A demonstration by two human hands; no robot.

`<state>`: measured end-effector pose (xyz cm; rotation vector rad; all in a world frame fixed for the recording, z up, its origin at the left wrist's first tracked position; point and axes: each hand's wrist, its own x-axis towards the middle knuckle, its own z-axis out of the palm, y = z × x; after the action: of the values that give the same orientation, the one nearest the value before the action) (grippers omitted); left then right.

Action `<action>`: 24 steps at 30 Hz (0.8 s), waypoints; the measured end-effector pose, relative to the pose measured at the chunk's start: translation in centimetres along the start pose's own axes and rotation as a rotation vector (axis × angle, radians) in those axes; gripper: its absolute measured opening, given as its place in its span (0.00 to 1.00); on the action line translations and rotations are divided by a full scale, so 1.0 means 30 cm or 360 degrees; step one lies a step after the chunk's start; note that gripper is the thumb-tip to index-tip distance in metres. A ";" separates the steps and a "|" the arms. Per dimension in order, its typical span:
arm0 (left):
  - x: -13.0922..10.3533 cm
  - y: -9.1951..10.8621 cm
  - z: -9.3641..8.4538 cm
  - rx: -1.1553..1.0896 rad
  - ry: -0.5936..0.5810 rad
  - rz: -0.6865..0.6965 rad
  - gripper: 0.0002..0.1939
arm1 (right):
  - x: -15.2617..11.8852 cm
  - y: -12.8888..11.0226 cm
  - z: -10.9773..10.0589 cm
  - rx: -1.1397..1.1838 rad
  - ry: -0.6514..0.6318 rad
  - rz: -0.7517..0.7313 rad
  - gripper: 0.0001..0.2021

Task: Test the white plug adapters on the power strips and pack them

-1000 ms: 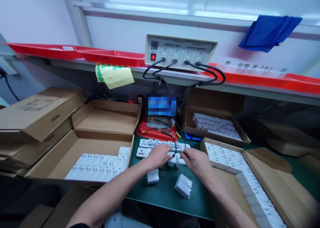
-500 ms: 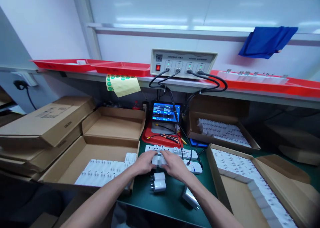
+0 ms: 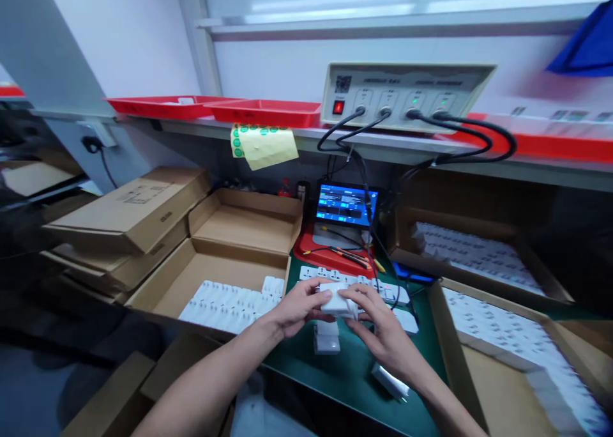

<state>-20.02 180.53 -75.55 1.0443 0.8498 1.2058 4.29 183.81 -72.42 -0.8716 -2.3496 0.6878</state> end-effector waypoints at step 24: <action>-0.039 0.083 -0.384 0.2452 0.0530 0.0125 0.21 | -0.276 0.355 -0.101 -0.1096 -0.0508 0.0764 0.16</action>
<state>-31.76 181.49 -76.84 2.0831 2.1350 0.6197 16.11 185.87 -79.30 -1.7743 -2.7308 0.1694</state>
